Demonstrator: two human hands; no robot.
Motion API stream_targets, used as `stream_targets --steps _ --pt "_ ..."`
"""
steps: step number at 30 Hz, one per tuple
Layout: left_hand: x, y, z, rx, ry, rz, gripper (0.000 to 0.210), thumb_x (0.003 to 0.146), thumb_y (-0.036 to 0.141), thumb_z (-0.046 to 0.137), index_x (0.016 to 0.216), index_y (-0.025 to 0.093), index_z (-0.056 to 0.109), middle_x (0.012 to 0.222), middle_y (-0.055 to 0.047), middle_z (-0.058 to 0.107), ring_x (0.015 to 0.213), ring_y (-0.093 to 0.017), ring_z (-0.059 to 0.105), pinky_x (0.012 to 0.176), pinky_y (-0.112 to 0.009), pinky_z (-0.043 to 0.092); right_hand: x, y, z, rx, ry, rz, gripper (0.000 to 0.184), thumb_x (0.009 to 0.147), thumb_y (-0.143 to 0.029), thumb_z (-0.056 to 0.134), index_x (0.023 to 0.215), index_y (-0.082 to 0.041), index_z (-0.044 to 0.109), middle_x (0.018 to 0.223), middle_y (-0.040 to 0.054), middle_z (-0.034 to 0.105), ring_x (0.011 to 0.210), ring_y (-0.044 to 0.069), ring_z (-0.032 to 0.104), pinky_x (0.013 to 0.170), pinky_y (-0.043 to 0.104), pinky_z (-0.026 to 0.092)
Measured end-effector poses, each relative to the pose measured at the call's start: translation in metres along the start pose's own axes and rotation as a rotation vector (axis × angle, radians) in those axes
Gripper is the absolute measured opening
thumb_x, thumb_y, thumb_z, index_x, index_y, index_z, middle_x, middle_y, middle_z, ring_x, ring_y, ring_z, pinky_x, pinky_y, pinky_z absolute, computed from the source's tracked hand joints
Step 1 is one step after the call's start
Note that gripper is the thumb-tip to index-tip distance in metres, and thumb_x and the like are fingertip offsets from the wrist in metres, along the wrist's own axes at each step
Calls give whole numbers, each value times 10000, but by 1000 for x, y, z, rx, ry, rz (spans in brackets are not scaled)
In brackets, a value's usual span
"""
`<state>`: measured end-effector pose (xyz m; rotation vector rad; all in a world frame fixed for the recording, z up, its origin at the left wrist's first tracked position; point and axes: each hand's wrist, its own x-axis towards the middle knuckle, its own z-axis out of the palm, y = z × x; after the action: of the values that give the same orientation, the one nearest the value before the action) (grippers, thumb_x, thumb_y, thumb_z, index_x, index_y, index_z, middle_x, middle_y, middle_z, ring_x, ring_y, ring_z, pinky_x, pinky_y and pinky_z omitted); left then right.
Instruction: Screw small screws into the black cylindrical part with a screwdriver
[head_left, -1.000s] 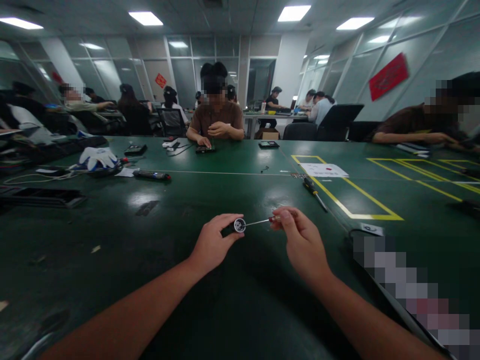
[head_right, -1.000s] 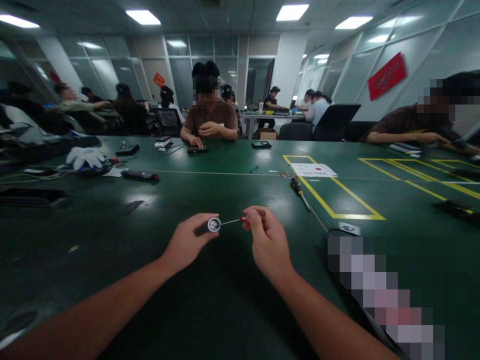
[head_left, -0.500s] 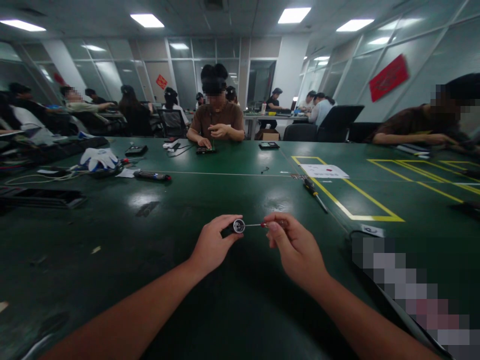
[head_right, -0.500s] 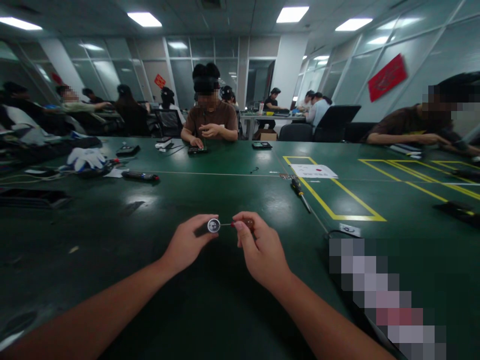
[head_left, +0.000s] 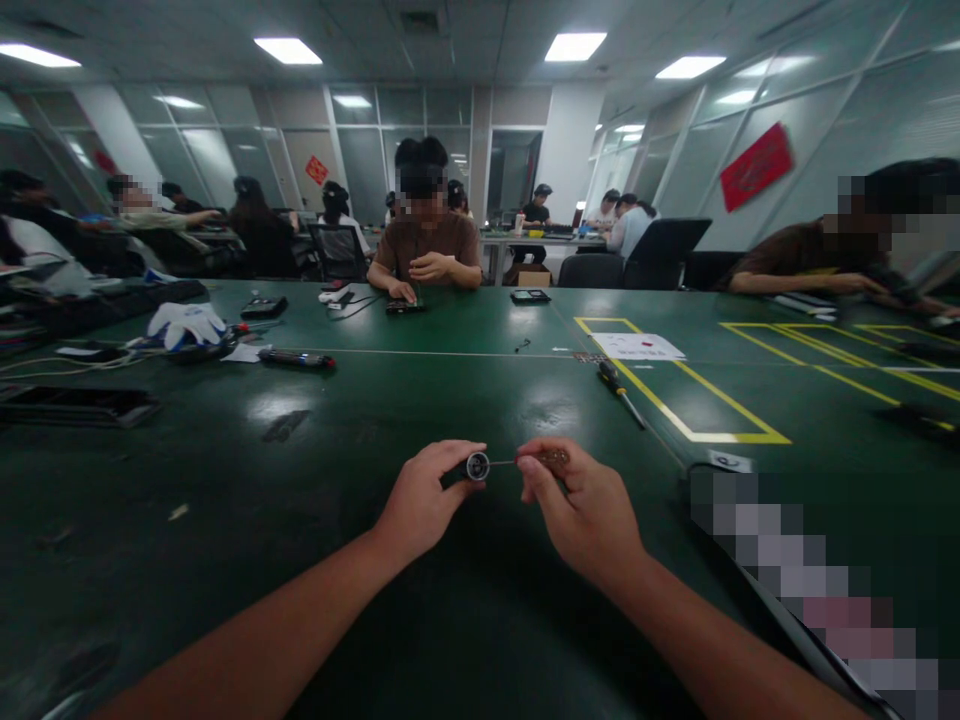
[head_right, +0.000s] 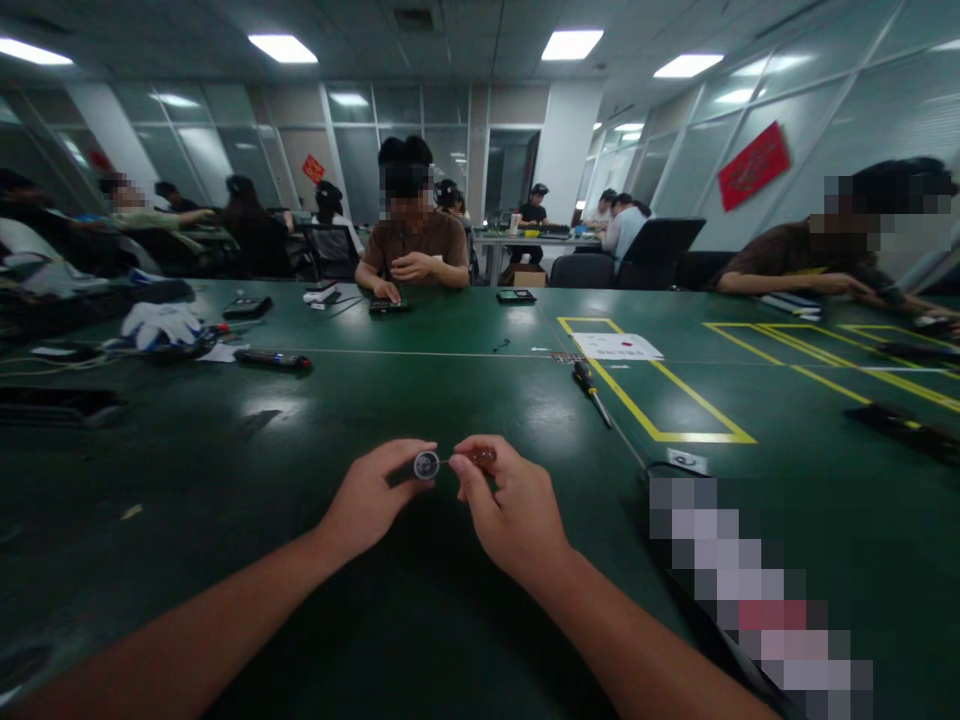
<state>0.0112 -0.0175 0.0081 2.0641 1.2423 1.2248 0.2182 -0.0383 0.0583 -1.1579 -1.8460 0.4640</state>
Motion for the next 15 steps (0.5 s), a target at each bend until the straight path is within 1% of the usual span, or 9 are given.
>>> stream_targets --steps 3,7,9,10,12,14,15 --pt "-2 1 3 2 -37 31 365 843 154 754 1196 242 718 1195 -46 743 1134 -231 669 1025 -418 503 -1 -1 1 -39 61 -39 210 1019 -347 499 923 -220 635 586 -52 643 521 130 635 558 249 441" --pt "-3 3 6 10 -92 42 376 845 174 762 1209 254 712 1203 -36 742 1141 -233 663 1020 -422 495 -3 4 2 19 131 -91 326 1063 -344 404 885 -213 644 573 -43 603 504 125 606 541 254 443" --pt "-4 2 6 4 -100 33 383 847 175 761 1216 258 708 1213 -34 737 1155 -232 657 1032 -425 489 -4 7 3 58 166 -150 363 1072 -318 365 887 -210 658 637 -16 635 562 136 635 569 264 477" --pt "-4 1 6 -1 -95 24 384 844 170 762 1215 258 709 1218 -35 735 1159 -231 655 1038 -425 488 -5 8 4 67 186 -189 364 1071 -300 361 896 -209 667 696 3 664 621 147 661 604 275 502" --pt "-3 -1 5 -15 -71 3 386 841 155 758 1211 255 711 1228 -38 729 1163 -229 655 1046 -423 489 -6 9 5 61 218 -258 320 1058 -256 389 949 -210 686 835 35 713 768 174 704 702 307 545" --pt "-3 -3 4 -26 -46 -17 384 842 144 751 1208 255 713 1236 -37 726 1160 -225 659 1051 -421 492 -6 9 6 51 220 -294 259 1039 -207 431 1082 -219 687 946 46 736 860 183 721 777 329 569" --pt "-2 -4 3 -28 -37 -26 381 845 141 744 1206 256 714 1238 -36 725 1159 -223 660 1053 -422 494 -6 9 7 49 209 -302 265 1032 -181 445 1164 -227 671 988 45 743 878 179 727 799 331 579"
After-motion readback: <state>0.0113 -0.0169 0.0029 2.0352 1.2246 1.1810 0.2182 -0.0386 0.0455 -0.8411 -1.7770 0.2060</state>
